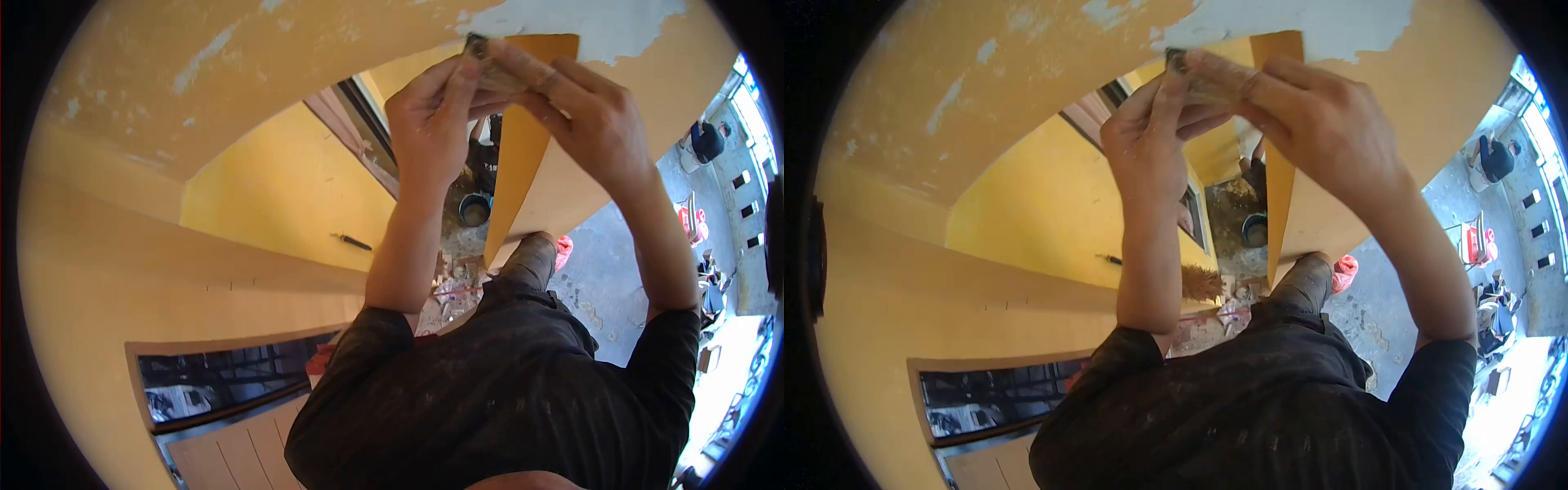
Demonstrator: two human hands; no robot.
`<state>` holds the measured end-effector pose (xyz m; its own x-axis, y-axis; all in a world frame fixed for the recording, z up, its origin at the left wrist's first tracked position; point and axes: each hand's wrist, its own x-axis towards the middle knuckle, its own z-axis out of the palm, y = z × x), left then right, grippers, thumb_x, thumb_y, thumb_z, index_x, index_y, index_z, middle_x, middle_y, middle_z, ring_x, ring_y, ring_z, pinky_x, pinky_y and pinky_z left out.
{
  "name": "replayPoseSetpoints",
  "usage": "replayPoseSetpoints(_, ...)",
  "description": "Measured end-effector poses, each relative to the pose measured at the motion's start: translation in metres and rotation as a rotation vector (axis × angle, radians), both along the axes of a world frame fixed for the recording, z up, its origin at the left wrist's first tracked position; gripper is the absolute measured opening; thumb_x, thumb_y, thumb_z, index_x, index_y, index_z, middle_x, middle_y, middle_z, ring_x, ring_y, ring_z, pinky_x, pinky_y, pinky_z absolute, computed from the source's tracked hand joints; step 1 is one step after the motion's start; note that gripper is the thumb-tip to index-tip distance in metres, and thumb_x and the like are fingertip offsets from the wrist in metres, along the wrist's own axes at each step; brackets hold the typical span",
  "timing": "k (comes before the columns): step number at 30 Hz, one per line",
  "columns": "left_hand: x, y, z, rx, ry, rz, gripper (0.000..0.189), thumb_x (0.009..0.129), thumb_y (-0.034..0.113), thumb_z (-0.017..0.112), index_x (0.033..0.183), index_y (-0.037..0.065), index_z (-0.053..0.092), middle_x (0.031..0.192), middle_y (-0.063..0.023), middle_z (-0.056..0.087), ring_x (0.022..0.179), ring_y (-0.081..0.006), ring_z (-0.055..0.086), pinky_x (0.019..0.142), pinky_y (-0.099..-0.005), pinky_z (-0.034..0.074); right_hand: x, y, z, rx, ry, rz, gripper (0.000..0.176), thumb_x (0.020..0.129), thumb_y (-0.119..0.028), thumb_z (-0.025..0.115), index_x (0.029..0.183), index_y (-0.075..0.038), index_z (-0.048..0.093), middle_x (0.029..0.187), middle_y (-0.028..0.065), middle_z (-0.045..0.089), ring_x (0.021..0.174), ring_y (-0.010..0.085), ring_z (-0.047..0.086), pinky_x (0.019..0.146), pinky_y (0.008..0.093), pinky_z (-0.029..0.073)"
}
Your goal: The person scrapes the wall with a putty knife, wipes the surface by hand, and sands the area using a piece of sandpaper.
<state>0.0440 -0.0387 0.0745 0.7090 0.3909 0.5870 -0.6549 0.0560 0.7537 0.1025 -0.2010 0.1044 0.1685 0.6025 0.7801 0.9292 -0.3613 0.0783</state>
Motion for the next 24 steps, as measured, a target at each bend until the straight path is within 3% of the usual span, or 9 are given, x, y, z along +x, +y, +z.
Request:
replayPoseSetpoints(5, 0.007, 0.002, -0.003, -0.081, -0.055, -0.136, 0.028, 0.096, 0.014, 0.056, 0.106, -0.011, 0.061, 0.084, -0.016, 0.068, 0.075, -0.0223, 0.07, 0.071, -0.0334, 0.061, 0.001, -0.002, 0.011, -0.091, 0.026, -0.014, 0.054, 0.078, -0.004, 0.071, 0.129, -0.017, 0.059, 0.081, 0.0075, 0.064, 0.066, 0.0212, 0.06, 0.06, 0.0329, 0.051)
replayPoseSetpoints(7, 0.009, 0.0, -0.007, -0.114, -0.075, -0.092, 0.026, 0.095, 0.013, 0.057, 0.105, -0.011, 0.062, 0.084, -0.0155, 0.068, 0.074, -0.0218, 0.07, 0.069, -0.0324, 0.061, 0.007, -0.002, 0.011, -0.088, 0.037, -0.007, 0.052, 0.079, -0.002, 0.07, 0.129, -0.014, 0.059, 0.087, 0.0088, 0.066, 0.07, 0.019, 0.063, 0.063, 0.0324, 0.052)
replayPoseSetpoints(8, 0.009, 0.0, -0.007, -0.11, -0.069, -0.113, 0.028, 0.095, 0.014, 0.058, 0.105, -0.011, 0.061, 0.086, -0.0172, 0.068, 0.075, -0.0243, 0.071, 0.07, -0.0331, 0.062, 0.013, 0.001, 0.009, -0.026, -0.008, 0.086, 0.054, 0.078, -0.008, 0.071, 0.129, -0.021, 0.06, 0.072, 0.0029, 0.06, 0.057, 0.0154, 0.055, 0.054, 0.0311, 0.049)
replayPoseSetpoints(14, 0.012, 0.002, -0.01, -0.052, -0.095, -0.119, 0.027, 0.094, 0.014, 0.059, 0.105, -0.011, 0.062, 0.089, -0.0192, 0.068, 0.076, -0.0258, 0.071, 0.069, -0.0327, 0.062, 0.024, -0.003, 0.008, -0.083, -0.163, 0.097, 0.05, 0.08, -0.008, 0.071, 0.127, -0.017, 0.061, 0.08, 0.005, 0.068, 0.064, 0.0123, 0.062, 0.055, 0.0274, 0.053)
replayPoseSetpoints(19, 0.019, -0.003, -0.016, -0.053, -0.123, -0.135, 0.027, 0.094, 0.014, 0.059, 0.105, -0.011, 0.062, 0.09, -0.0199, 0.068, 0.077, -0.0259, 0.071, 0.07, -0.0332, 0.062, 0.027, -0.008, 0.012, -0.143, -0.142, 0.069, 0.047, 0.081, -0.011, 0.071, 0.126, -0.018, 0.062, 0.083, 0.0051, 0.069, 0.067, 0.0129, 0.065, 0.057, 0.0254, 0.055)
replayPoseSetpoints(21, 0.022, -0.006, -0.017, -0.142, -0.162, -0.114, 0.023, 0.094, 0.012, 0.058, 0.102, -0.009, 0.065, 0.082, -0.0143, 0.07, 0.074, -0.019, 0.071, 0.066, -0.0264, 0.06, 0.026, -0.007, 0.013, -0.15, -0.136, 0.048, 0.047, 0.08, -0.012, 0.071, 0.126, -0.018, 0.062, 0.083, 0.0051, 0.07, 0.068, 0.0133, 0.066, 0.058, 0.0248, 0.056)
replayPoseSetpoints(24, 0.02, -0.006, -0.014, -0.132, -0.152, -0.11, 0.023, 0.094, 0.012, 0.059, 0.103, -0.009, 0.064, 0.083, -0.0145, 0.07, 0.074, -0.019, 0.071, 0.067, -0.0272, 0.06, 0.027, -0.004, 0.014, -0.107, -0.23, 0.093, 0.047, 0.08, -0.012, 0.071, 0.126, -0.018, 0.062, 0.082, 0.0043, 0.069, 0.068, 0.0134, 0.067, 0.058, 0.0246, 0.057)
